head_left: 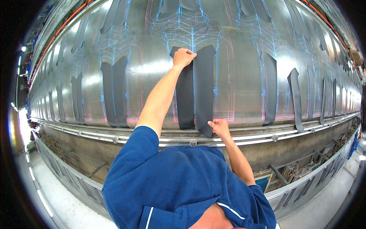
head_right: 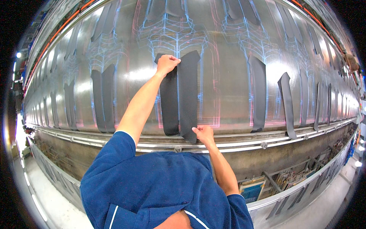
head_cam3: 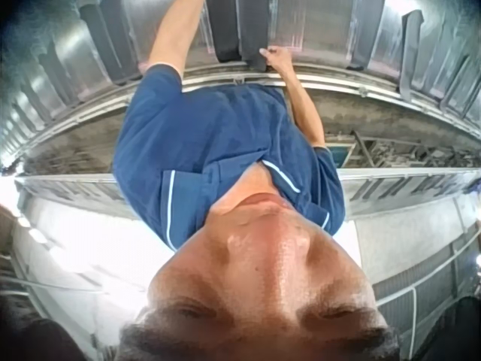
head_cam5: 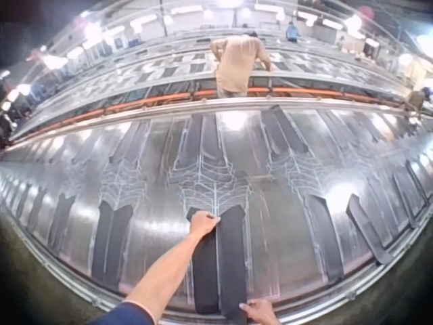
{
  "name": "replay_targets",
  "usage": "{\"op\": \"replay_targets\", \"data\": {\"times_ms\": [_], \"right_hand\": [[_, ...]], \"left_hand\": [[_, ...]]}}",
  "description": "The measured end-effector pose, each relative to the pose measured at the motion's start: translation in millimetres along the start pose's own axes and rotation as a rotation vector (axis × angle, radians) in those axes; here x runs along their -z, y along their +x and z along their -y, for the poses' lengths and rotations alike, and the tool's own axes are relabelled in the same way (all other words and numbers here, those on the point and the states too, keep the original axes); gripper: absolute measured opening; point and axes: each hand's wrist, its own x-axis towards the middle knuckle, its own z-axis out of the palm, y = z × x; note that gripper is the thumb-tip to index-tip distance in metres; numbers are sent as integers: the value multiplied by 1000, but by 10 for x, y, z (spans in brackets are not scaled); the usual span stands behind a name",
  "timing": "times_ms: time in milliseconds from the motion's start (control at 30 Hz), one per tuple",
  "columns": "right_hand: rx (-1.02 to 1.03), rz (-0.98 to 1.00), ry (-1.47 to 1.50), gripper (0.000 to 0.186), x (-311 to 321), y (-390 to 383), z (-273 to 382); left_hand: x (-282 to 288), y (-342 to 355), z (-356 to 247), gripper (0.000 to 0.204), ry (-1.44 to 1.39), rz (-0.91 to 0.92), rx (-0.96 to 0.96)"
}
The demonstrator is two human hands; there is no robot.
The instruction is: The person repeatedly places and smooths black rectangular material strips onto a large curved metallic surface marked with blue and red guide lines. The person works one strip at a time, pressing and smoothing each piece with both hands. Another person briefly appears and uses a phone to record the work.
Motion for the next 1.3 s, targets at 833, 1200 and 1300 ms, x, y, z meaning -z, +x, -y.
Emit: {"op": "replay_targets", "data": {"times_ms": [833, 1200, 1300], "right_hand": [[-20, -3, -66, 35, -54, -80, 24], [-139, -65, -156, 40, -22, -174, 251], [-153, -55, -120, 41, -13, -182, 258]], "left_hand": [[23, -1, -63, 29, -59, 24, 36], [3, 40, -5, 25, -90, 38, 39], [3, 35, -12, 25, -74, 33, 43]]}}
